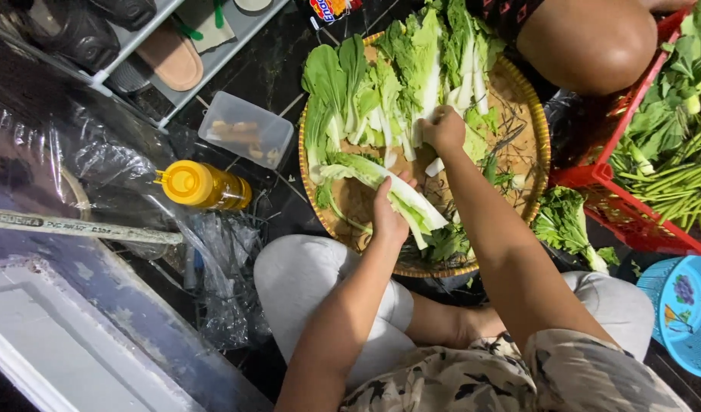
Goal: The person sits on the floor and prepares leafy green vegetables by hand. They remove rubber bands from bunches, separate leaves, and place them into a woven tray. The person handles the vegetables one at a time, arranging them neatly.
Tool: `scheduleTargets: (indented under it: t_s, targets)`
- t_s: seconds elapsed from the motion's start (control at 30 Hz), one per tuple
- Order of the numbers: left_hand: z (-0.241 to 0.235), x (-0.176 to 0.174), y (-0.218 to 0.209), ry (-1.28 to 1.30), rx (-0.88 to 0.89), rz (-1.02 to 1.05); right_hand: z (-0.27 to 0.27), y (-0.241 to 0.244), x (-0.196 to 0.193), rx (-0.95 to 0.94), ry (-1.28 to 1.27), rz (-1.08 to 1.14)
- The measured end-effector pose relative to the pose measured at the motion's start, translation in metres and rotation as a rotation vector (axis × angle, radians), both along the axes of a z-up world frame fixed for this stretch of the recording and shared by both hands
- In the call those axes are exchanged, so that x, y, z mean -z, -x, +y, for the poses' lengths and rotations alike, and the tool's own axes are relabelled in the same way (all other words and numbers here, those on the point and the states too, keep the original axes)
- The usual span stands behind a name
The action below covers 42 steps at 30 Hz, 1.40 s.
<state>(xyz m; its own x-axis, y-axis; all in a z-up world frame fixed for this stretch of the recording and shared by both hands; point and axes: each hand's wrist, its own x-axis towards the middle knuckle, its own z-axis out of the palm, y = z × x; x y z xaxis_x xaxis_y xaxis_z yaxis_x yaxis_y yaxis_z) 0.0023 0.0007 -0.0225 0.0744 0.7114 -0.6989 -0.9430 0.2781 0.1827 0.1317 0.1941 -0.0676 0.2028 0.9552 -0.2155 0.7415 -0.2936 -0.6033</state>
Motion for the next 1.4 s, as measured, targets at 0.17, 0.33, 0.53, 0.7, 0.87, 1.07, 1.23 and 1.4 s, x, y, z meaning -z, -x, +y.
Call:
scheduleTargets:
  t_s: [0.17,0.33,0.53,0.7,0.87,1.07,1.23,1.4]
  targets:
    - [0.003,0.007,-0.003,-0.166,-0.040,-0.158,0.010,0.007,-0.029,0.010,0.184,-0.049]
    - [0.001,-0.015,-0.003,-0.237,0.005,-0.082,0.028,-0.017,0.003,0.065,0.226,0.246]
    - [0.009,0.022,-0.003,-0.197,-0.032,-0.073,-0.012,0.006,-0.132,0.149,0.204,0.856]
    - [0.007,0.003,-0.002,-0.195,0.058,-0.111,-0.109,-0.014,-0.206,-0.194,0.076,0.823]
    - [0.001,0.013,-0.020,-0.284,0.305,-0.008,-0.212,-0.032,-0.204,-0.295,0.240,0.831]
    - [-0.033,-0.035,-0.035,-0.286,0.280,0.202,-0.265,-0.054,-0.149,-0.126,-0.014,0.385]
    - [-0.074,-0.063,-0.059,-0.395,0.407,0.265,-0.307,-0.067,-0.149,-0.074,-0.053,0.416]
    - [-0.098,-0.075,-0.104,-0.522,0.639,0.409,-0.342,-0.105,-0.205,-0.034,0.095,0.817]
